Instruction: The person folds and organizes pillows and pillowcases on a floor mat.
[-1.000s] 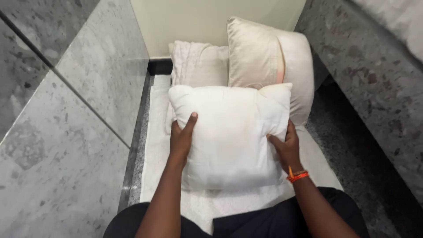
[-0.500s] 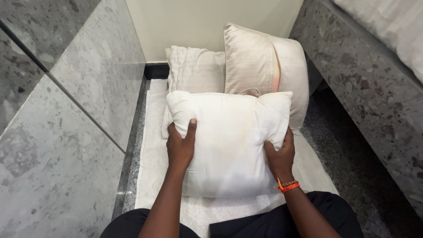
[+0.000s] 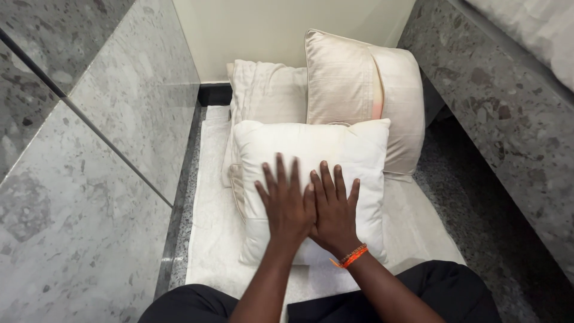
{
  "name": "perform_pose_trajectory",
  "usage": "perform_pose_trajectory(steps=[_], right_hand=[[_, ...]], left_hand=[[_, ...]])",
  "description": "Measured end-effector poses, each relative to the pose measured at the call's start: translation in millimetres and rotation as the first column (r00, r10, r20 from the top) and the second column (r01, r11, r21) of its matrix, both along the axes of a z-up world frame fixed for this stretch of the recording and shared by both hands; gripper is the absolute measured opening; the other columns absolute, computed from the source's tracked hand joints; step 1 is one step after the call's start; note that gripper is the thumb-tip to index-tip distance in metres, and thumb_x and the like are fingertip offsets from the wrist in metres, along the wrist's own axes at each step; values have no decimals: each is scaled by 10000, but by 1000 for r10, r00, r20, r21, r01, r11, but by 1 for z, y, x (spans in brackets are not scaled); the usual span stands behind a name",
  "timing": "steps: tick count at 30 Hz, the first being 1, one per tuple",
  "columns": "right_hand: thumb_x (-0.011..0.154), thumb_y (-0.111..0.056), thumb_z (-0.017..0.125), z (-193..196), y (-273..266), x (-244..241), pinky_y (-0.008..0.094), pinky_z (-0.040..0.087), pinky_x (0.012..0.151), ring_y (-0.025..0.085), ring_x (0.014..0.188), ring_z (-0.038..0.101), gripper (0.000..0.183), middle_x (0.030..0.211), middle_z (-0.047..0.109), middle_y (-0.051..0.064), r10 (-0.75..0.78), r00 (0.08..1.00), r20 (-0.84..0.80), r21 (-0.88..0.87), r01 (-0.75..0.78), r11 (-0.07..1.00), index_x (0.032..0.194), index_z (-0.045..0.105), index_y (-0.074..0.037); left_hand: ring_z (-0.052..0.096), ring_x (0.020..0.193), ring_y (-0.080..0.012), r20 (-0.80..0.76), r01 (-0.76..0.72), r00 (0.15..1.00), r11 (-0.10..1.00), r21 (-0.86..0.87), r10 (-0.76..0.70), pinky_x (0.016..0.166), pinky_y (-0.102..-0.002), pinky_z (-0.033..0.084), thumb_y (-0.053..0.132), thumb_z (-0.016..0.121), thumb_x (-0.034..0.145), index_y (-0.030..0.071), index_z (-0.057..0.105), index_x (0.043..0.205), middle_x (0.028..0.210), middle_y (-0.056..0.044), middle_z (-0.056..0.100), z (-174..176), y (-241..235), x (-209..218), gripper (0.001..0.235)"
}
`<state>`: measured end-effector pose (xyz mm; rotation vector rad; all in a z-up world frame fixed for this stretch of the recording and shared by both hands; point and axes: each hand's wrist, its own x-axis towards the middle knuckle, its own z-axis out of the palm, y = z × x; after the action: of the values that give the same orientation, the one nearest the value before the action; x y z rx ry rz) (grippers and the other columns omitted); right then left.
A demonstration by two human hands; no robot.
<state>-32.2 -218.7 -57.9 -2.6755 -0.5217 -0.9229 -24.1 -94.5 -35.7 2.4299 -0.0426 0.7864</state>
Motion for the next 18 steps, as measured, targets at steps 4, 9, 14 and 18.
perform_pose_trajectory(steps=[4,9,14,18], right_hand=[[983,-436,508,-9,-8,16,662,-30,1224,332,1623,99,729,1733,227,118,-75,996,-41,-66,72,995,1632,348,-146],[943,-502,515,-16,-12,26,665,-24,1202,320,1599,80,772,1716,204,105,-3,995,-101,-23,0,1000,1614,339,-164],[940,-545,521,-24,-10,30,649,-15,1216,314,1602,81,801,1720,202,102,-28,996,-81,-58,23,998,1620,336,-166],[925,-589,533,-24,-11,29,637,-4,1218,325,1597,108,852,1715,201,127,-41,997,-70,-3,40,999,1624,318,-152]], left_hand=[[97,1575,-472,-67,77,995,984,160,-67,1182,-696,51,485,502,1019,184,387,1599,1717,-194,187,-15,-6,3,665],[102,1573,-438,-72,133,990,974,181,-121,1199,-676,45,597,453,1004,185,337,1618,1714,-175,162,-32,0,11,748],[122,1578,-414,-73,113,992,979,167,-102,1207,-667,54,590,453,996,218,329,1627,1717,-149,177,-40,5,10,743],[135,1560,-406,-68,66,996,975,211,-52,1187,-673,56,592,483,969,245,334,1615,1703,-134,194,-43,5,10,748]])
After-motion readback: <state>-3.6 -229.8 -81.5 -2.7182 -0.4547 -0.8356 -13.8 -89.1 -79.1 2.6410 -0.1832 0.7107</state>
